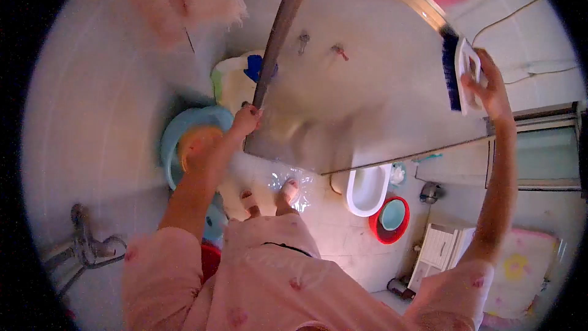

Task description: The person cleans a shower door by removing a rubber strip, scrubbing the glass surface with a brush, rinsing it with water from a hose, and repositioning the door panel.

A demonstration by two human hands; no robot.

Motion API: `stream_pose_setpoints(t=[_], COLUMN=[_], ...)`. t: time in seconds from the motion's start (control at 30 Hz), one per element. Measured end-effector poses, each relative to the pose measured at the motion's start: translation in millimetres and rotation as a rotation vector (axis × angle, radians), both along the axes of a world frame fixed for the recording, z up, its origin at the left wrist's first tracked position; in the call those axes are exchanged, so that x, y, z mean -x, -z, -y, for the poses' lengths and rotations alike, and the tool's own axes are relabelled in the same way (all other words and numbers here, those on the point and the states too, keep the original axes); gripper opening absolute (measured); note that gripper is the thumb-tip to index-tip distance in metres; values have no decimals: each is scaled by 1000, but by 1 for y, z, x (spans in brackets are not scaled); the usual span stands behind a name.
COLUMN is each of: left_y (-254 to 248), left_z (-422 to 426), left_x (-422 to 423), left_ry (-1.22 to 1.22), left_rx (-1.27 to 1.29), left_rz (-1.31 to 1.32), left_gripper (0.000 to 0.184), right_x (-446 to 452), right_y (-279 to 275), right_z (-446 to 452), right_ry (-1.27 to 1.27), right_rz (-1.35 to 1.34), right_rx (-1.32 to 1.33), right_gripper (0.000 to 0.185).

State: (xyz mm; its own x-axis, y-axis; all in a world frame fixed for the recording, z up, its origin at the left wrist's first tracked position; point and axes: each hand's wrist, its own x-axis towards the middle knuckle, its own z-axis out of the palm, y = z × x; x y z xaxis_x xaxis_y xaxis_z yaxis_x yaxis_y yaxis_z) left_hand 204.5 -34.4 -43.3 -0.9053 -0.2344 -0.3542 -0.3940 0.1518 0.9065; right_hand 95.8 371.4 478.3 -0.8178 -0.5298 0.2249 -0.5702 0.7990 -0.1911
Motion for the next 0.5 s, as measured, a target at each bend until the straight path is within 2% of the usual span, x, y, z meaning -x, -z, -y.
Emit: stream_pose_setpoints(t=[0.07,0.17,0.2,0.3,0.37,0.5], left_y=[-27,-46,-52,-88,-84,-93], left_z=[-5,-7,-16,-28,-44,-88], left_x=[0,-1,1,-7,-1,14], left_ry=[8,149,218,298,332,366], left_rx=[73,52,20,-16,40,201], left_rz=[42,7,-22,-74,-56,12], left_gripper=[34,56,63,67,65,55], right_x=[-31,-78,-95,-151,-192,-233], right_y=[-14,-16,-22,-42,-48,-41], right_z=[-23,-44,-56,-81,-97,-137], right_ry=[10,-55,-49,3,138,233], right_rz=[28,-97,-75,-12,3,-125], right_rx=[-137,-139,-65,151,235,-4], right_gripper=[65,69,70,73,77,79])
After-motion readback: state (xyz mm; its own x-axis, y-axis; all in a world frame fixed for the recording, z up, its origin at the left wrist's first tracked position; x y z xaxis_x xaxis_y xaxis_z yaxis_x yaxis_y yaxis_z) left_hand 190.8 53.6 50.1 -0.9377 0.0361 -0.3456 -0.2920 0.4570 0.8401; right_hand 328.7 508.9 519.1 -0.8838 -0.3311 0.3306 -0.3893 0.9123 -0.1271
